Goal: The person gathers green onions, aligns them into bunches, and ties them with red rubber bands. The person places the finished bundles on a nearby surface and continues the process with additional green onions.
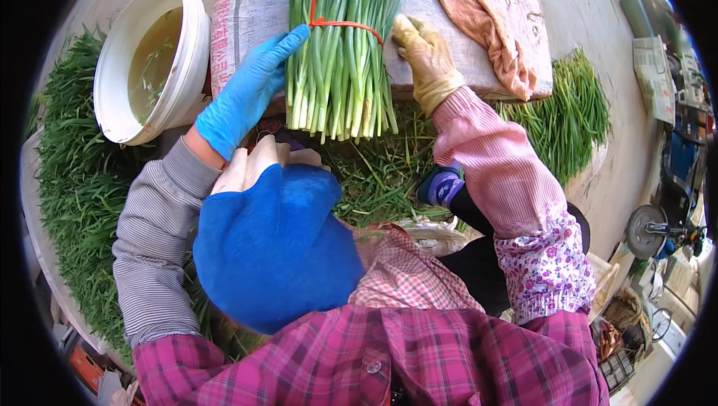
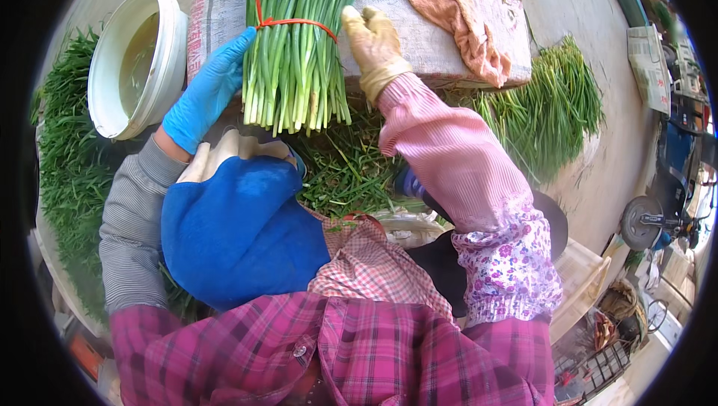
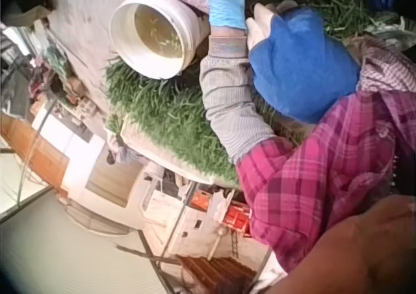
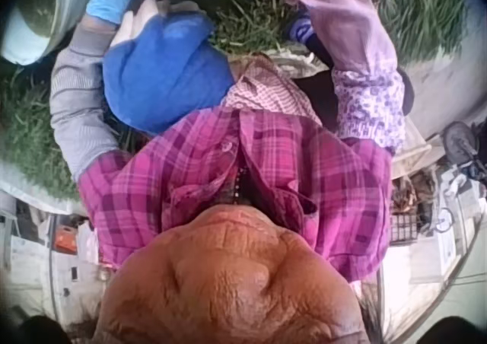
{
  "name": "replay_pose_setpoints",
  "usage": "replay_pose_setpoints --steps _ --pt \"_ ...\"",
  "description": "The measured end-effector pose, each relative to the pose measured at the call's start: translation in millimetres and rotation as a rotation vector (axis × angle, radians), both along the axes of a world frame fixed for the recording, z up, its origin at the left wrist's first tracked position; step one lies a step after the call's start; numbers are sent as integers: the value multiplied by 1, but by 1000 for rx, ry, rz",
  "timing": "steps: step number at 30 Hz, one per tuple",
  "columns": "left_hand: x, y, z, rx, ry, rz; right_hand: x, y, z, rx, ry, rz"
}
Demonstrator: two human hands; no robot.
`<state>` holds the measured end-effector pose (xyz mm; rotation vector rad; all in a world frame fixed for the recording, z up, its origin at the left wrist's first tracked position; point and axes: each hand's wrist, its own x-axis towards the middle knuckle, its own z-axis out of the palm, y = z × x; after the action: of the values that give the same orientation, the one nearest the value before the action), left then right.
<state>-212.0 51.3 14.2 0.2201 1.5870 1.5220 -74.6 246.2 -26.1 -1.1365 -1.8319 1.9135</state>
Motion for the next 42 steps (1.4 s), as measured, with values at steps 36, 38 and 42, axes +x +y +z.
replay_pose_setpoints --steps 36,38,42 --pt "-14 8 -30 99 819 -70 -83 -22 24 648 605 -132" --pt "-6 7 -18 206 536 31 -64 -22 50 622 574 -95" --pt "-32 -13 -47 -156 952 -231 -62 -18 11 445 417 -31"
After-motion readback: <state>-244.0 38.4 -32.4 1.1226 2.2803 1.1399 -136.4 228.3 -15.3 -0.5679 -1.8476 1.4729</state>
